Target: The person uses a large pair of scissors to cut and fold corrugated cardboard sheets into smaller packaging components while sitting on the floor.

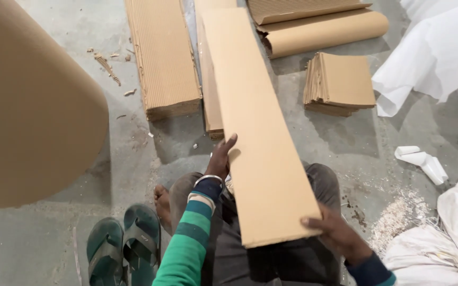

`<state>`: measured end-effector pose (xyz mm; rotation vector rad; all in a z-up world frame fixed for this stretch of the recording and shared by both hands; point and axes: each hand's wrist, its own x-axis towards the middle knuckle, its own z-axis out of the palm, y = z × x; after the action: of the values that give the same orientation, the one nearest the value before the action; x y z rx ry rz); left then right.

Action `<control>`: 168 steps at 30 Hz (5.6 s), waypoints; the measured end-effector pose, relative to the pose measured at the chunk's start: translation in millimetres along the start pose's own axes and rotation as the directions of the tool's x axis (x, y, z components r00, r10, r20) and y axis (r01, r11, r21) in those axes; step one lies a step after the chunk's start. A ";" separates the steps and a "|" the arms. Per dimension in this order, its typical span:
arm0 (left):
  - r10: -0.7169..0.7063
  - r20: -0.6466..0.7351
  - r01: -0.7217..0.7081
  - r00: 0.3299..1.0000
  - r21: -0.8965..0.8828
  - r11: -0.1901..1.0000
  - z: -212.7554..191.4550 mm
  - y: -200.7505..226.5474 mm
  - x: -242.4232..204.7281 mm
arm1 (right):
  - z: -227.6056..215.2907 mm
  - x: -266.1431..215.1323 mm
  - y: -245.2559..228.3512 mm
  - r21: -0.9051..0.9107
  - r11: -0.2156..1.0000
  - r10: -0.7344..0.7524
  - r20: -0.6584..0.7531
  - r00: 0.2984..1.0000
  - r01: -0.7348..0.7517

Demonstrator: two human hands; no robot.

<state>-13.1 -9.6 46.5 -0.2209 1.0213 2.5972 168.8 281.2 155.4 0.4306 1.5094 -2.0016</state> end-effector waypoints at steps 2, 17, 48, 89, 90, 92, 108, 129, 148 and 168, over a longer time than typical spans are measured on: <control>0.003 -0.007 -0.002 1.000 0.070 0.998 -9.9 -11.8 7.3 | 12.6 -15.1 2.3 -0.081 0.997 -0.011 -0.026 1.000 0.009; 0.459 0.293 -0.525 0.839 0.215 0.823 94.8 114.3 -49.8 | 9.6 53.0 -49.1 -0.835 0.461 -0.524 0.017 0.851 0.300; 0.465 0.264 -0.517 0.845 0.626 0.583 63.9 33.6 -32.5 | -3.4 184.0 -40.8 -0.291 0.604 -0.777 -0.011 0.629 0.742; 0.842 -0.189 -0.352 0.504 0.846 0.401 -107.1 213.4 -233.9 | 295.4 314.3 -36.1 -0.390 0.380 -0.553 0.631 0.544 0.839; 0.834 -0.211 -0.387 0.510 0.809 0.442 -108.9 213.7 -227.0 | 287.8 324.7 -46.9 -0.462 0.334 -0.595 0.572 0.564 0.821; 0.833 -0.214 -0.413 0.510 0.789 0.455 -103.2 215.5 -226.3 | 256.5 368.3 -49.5 -0.603 0.345 -0.638 0.411 0.651 0.719; 0.803 -0.375 -0.177 0.463 0.849 0.498 -102.2 208.2 -227.3 | 239.3 437.4 -51.7 -0.941 0.337 -0.727 -0.267 0.633 -0.010; 0.738 -0.404 -0.449 0.540 0.604 0.659 -114.7 198.9 -220.8 | 230.3 424.5 -76.2 -0.939 -0.212 -0.758 0.333 0.560 0.271; 0.828 -0.342 -0.260 0.445 0.835 0.484 -107.9 209.5 -223.4 | 140.1 322.6 -24.7 -0.811 -0.075 -0.892 0.315 0.325 0.580; 0.836 -0.393 -0.037 0.382 0.898 0.439 -106.9 218.2 -224.0 | 98.5 408.3 -41.4 -0.262 0.873 -0.377 0.176 0.909 0.412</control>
<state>117.3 -289.1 165.4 -1.1512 2.9412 1.9951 -164.3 89.5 -18.9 -0.1356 1.8974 -2.0021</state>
